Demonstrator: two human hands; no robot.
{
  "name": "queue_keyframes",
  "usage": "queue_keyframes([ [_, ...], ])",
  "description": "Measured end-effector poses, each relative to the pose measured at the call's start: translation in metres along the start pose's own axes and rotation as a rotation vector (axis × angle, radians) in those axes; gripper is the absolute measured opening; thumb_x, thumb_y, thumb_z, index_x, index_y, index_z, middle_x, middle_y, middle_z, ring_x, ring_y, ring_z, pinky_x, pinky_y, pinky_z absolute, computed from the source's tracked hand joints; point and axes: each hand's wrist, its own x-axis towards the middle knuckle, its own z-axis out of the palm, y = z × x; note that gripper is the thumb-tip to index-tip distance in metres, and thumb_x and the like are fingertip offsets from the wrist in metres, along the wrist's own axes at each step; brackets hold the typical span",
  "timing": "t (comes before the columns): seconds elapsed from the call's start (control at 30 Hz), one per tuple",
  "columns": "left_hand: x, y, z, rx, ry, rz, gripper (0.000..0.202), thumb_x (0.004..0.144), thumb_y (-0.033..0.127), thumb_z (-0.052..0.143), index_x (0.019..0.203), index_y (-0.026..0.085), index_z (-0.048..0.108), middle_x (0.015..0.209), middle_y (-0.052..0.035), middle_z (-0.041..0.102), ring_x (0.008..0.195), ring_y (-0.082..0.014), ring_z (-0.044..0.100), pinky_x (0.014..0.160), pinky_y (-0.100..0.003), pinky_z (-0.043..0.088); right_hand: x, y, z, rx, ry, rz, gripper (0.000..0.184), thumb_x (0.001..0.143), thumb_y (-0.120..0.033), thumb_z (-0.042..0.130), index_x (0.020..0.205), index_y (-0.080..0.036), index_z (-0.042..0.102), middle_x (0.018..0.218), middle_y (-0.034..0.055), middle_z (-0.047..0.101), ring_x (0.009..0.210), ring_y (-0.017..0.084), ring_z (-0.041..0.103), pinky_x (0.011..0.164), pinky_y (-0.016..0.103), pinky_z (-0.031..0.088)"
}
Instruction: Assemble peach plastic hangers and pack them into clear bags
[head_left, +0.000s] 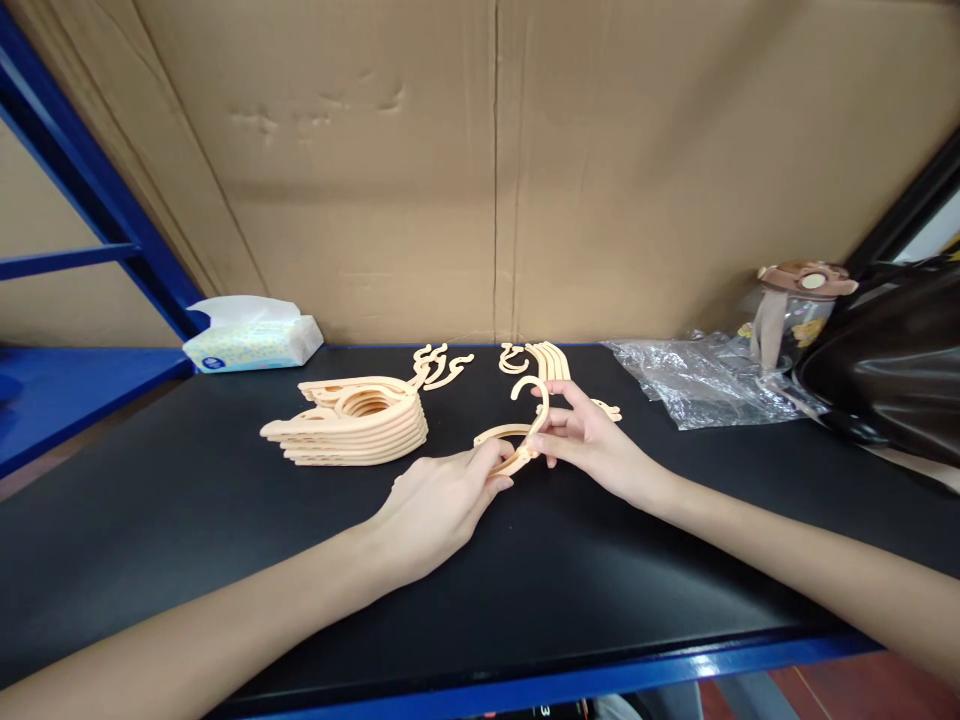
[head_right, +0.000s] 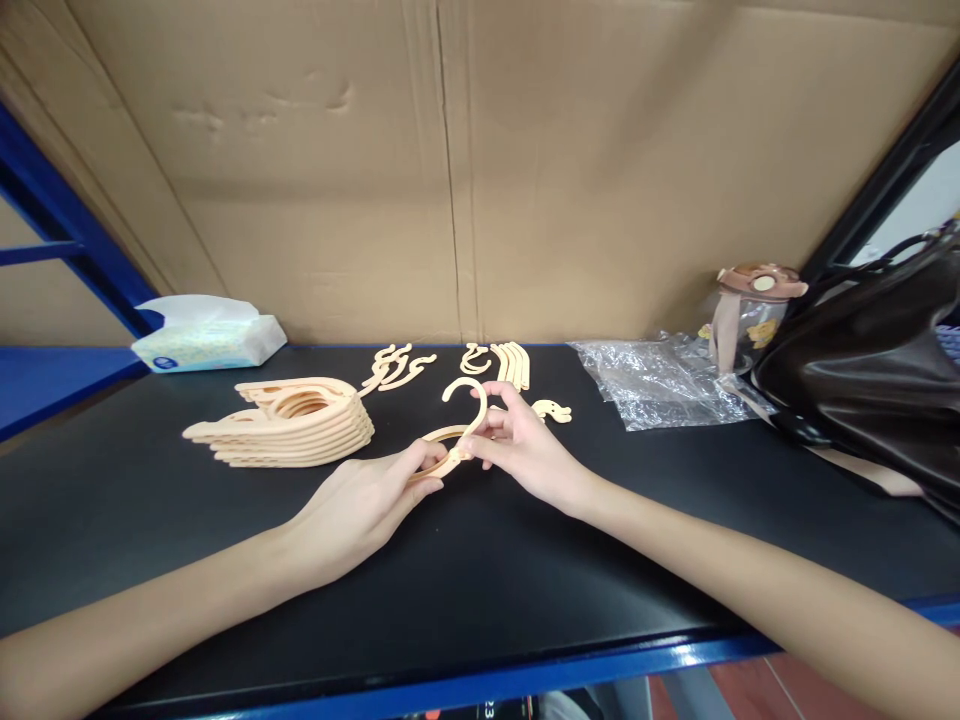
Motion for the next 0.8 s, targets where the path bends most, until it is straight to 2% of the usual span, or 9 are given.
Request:
queue_keyframes([
  [0.17, 0.0016, -0.0012, 0.0024, -0.036, 0.017, 0.007, 0.022, 0.098, 0.026, 0.033, 0.119, 0.026, 0.038, 0.100, 0.0009, 0.066, 0.077, -0.0180, 0.067, 0.058, -0.025, 0.043, -0.0002, 0.0008, -0.0004, -0.013, 0.028, 0.004, 0.049, 0.079, -0.026, 0.068, 0.116, -0.026, 0.036, 0.078, -0.0047, 0.061, 0.068, 0.011, 0.056, 0.067, 0.029, 0.045],
  [0.37, 0.0024, 0.0008, -0.0009, -0.110, 0.035, 0.019, 0.034, 0.097, 0.025, 0.035, 0.130, 0.028, 0.027, 0.084, 0.0056, 0.062, 0.065, -0.0138, 0.063, 0.055, -0.022, 0.041, -0.0015, -0.0028, 0.0015, -0.020, 0.043, -0.002, 0.057, 0.080, -0.030, 0.067, 0.125, -0.029, 0.031, 0.077, -0.0060, 0.060, 0.073, 0.013, 0.060, 0.073, 0.031, 0.047],
  [0.6, 0.0014, 0.0028, -0.0026, -0.137, 0.023, 0.004, 0.028, 0.096, 0.025, 0.036, 0.124, 0.030, 0.035, 0.078, 0.0076, 0.059, 0.059, -0.0126, 0.058, 0.055, -0.022, 0.035, -0.0023, -0.0048, 0.0038, -0.055, 0.082, -0.021, 0.058, 0.078, -0.027, 0.069, 0.122, -0.027, 0.032, 0.076, -0.0061, 0.062, 0.075, 0.013, 0.062, 0.074, 0.031, 0.049],
  [0.8, 0.0014, 0.0040, -0.0035, -0.149, -0.008, -0.062, 0.028, 0.094, 0.026, 0.038, 0.122, 0.031, 0.038, 0.077, 0.0072, 0.058, 0.061, -0.0138, 0.058, 0.057, -0.022, 0.036, -0.0021, -0.0059, 0.0054, -0.091, 0.098, -0.005, 0.051, 0.080, -0.031, 0.068, 0.118, -0.027, 0.034, 0.074, -0.0053, 0.062, 0.074, 0.014, 0.062, 0.073, 0.033, 0.049],
])
